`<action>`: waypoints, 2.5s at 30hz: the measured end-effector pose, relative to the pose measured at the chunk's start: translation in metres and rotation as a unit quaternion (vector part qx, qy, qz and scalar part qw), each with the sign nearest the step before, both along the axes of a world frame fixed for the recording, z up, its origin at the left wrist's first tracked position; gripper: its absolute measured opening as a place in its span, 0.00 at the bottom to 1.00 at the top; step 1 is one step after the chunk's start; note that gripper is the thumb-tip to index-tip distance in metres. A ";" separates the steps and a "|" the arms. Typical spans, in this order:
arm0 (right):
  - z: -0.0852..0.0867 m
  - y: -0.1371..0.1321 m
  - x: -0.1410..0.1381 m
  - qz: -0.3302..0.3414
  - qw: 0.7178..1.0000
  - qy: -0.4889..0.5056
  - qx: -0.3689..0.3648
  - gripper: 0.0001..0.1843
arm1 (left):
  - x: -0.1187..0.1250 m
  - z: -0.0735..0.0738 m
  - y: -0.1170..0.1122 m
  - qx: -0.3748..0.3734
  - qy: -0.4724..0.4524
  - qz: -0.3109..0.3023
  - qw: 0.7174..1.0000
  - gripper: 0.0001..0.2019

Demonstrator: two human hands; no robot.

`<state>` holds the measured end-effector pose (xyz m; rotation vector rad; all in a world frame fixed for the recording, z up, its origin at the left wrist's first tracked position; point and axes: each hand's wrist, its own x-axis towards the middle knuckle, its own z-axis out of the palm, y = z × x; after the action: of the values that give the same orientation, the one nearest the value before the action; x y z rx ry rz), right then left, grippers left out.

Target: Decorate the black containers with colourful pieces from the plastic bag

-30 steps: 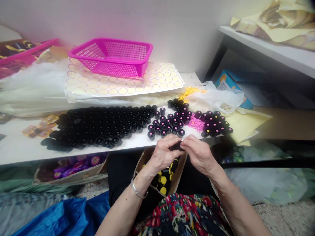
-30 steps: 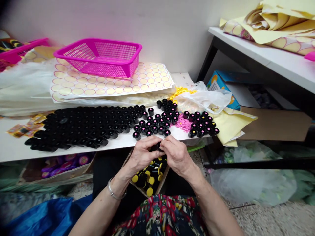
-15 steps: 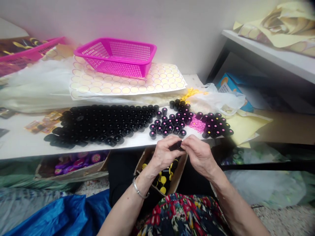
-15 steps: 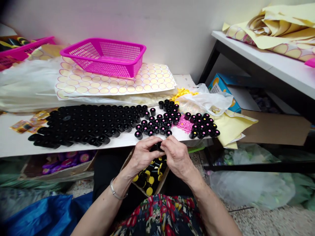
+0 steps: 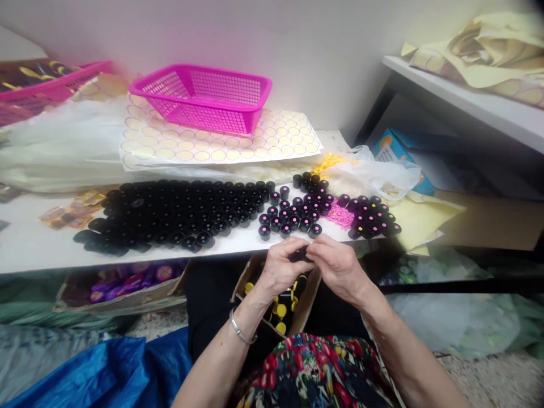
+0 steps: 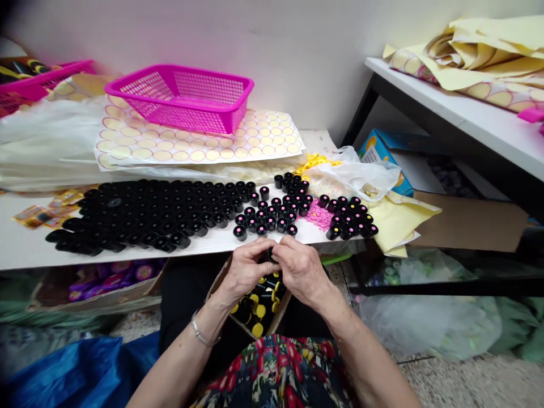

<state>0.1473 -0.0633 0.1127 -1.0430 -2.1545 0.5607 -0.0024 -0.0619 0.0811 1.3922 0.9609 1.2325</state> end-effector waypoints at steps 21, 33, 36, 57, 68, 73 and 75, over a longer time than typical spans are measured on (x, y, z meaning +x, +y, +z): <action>0.006 0.162 0.011 -0.186 0.948 -0.260 -0.001 0.15 | -0.091 -0.052 0.019 0.016 0.229 0.397 0.889 0.15; 0.020 0.189 -0.003 -0.056 0.886 -0.457 -0.054 0.18 | -0.080 -0.064 0.032 -0.024 0.250 0.343 0.905 0.18; 0.021 0.192 -0.006 -0.046 0.881 -0.466 -0.072 0.17 | -0.077 -0.067 0.030 -0.043 0.211 0.340 0.916 0.20; 0.041 0.192 -0.008 -0.038 0.877 -0.472 -0.075 0.11 | -0.068 -0.042 0.001 0.164 0.280 0.390 0.862 0.09; 0.051 0.043 0.016 0.119 0.968 -0.220 0.029 0.07 | 0.004 -0.009 -0.004 0.312 0.287 0.151 0.893 0.25; 0.003 0.007 0.023 0.037 0.996 -0.048 -0.066 0.05 | 0.007 -0.033 -0.014 0.263 0.295 0.085 0.914 0.18; -0.017 0.008 0.027 -0.040 0.996 0.027 -0.072 0.06 | 0.007 -0.040 -0.017 0.225 0.287 0.093 0.927 0.15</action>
<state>0.1748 -0.0556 0.0956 -1.1729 -2.0394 0.7061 0.0042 -0.0786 0.0407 2.1428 1.2780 1.2568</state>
